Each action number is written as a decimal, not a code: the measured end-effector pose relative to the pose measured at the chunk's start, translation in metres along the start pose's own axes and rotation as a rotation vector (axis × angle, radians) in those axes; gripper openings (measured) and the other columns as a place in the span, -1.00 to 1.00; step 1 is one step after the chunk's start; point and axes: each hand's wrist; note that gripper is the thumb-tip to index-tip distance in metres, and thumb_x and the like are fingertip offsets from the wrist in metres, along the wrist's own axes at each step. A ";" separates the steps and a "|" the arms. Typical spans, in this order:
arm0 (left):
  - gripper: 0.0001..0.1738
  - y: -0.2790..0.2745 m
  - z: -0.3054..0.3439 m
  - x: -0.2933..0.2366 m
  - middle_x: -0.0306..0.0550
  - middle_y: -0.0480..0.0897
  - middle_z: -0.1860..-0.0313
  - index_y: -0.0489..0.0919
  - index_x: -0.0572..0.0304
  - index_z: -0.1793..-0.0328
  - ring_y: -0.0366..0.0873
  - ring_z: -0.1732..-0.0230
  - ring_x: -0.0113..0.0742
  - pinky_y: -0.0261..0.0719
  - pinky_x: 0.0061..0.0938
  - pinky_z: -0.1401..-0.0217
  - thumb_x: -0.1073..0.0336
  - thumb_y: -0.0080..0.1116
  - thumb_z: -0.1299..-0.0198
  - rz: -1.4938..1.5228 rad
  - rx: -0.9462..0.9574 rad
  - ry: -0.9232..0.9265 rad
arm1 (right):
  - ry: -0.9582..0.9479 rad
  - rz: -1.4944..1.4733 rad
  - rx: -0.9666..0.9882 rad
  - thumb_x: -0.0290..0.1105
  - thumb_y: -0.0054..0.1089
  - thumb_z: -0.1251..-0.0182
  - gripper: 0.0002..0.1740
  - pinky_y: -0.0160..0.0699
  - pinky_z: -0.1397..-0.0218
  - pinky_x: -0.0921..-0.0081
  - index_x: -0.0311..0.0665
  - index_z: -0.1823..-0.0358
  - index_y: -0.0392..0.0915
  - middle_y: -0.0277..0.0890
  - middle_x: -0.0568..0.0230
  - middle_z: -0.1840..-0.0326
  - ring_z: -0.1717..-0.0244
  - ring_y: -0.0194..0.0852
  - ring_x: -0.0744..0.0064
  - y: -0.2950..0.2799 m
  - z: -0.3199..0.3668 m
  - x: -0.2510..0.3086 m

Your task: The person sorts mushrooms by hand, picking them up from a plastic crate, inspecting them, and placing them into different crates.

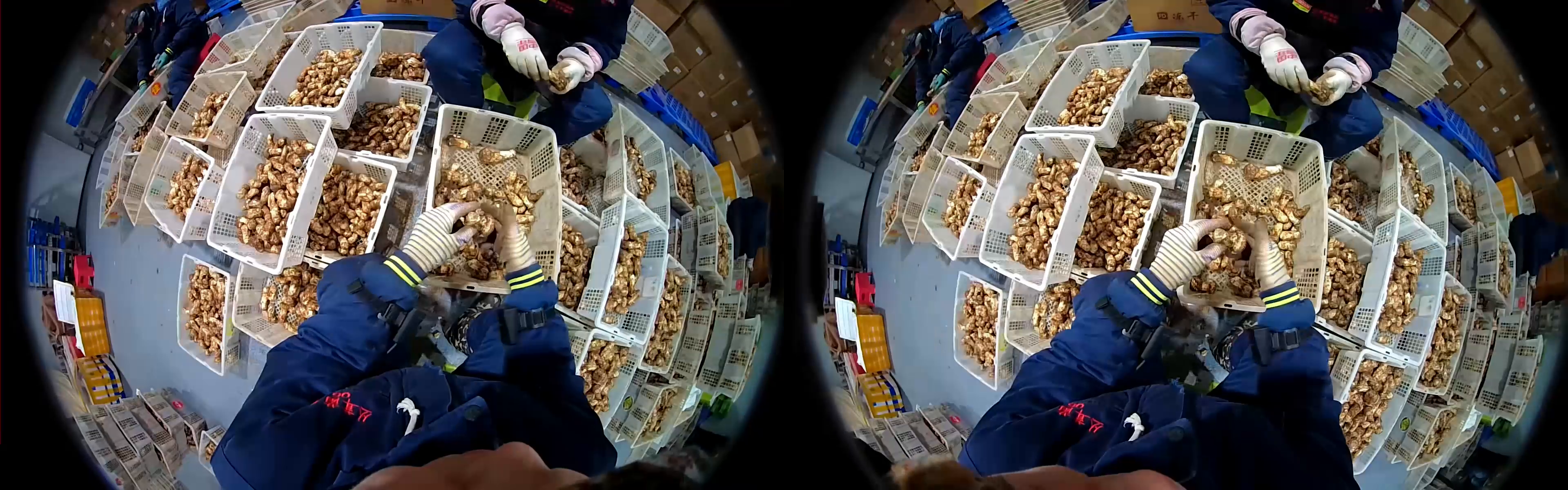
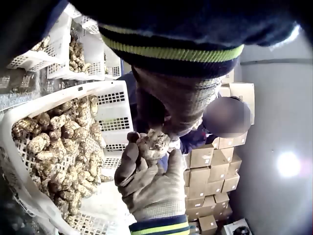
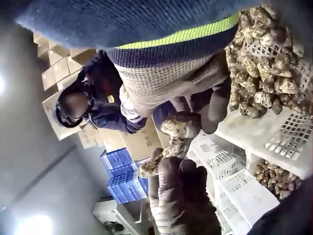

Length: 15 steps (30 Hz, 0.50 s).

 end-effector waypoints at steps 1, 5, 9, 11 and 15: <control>-0.51 0.000 0.000 0.001 0.07 0.63 0.02 0.56 0.07 -0.19 0.59 0.00 -0.03 0.55 -0.33 -0.08 0.15 0.25 -0.11 -0.013 -0.011 -0.004 | -0.073 -0.003 0.022 0.42 -0.10 -0.25 -0.04 0.62 0.12 0.43 -0.28 -0.38 0.26 0.35 0.05 -0.25 0.07 0.51 0.43 0.008 0.006 0.009; -0.44 -0.005 -0.002 -0.006 0.10 0.64 0.01 0.55 0.10 -0.21 0.61 0.01 -0.01 0.56 -0.32 -0.07 0.05 0.29 -0.09 -0.035 0.001 -0.092 | -0.163 0.021 0.213 0.09 0.02 -0.40 -0.30 0.51 -0.09 0.43 -0.25 -0.38 0.28 0.36 0.26 -0.26 -0.10 0.36 0.49 0.004 0.009 0.007; -0.40 -0.005 -0.001 -0.004 0.12 0.64 0.00 0.56 0.15 -0.19 0.61 0.00 -0.02 0.56 -0.32 -0.08 -0.02 0.31 -0.08 -0.064 -0.012 -0.082 | -0.161 0.035 0.212 -0.03 0.09 -0.41 -0.40 0.37 -0.20 0.52 -0.24 -0.34 0.35 0.43 0.31 -0.16 -0.07 0.36 0.53 0.000 0.006 0.000; -0.39 -0.004 -0.001 -0.004 0.13 0.65 0.01 0.57 0.18 -0.18 0.62 0.01 -0.02 0.56 -0.33 -0.06 -0.04 0.31 -0.08 -0.072 -0.032 -0.067 | -0.143 0.017 0.204 -0.03 0.09 -0.41 -0.41 0.35 -0.21 0.53 -0.24 -0.33 0.36 0.45 0.32 -0.12 -0.07 0.36 0.53 -0.002 0.006 -0.002; -0.42 -0.006 -0.003 -0.010 0.07 0.68 0.07 0.58 0.23 -0.15 0.66 0.07 -0.16 0.59 -0.40 0.00 0.01 0.34 -0.08 -0.087 -0.016 -0.140 | -0.178 -0.024 0.255 -0.02 0.11 -0.40 -0.38 0.39 -0.16 0.54 -0.27 -0.34 0.34 0.48 0.31 -0.06 -0.03 0.39 0.53 -0.003 0.003 -0.005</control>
Point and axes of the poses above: each hand's wrist, its own z-axis away from the middle knuckle, its own y-axis out of the palm, x = y × z
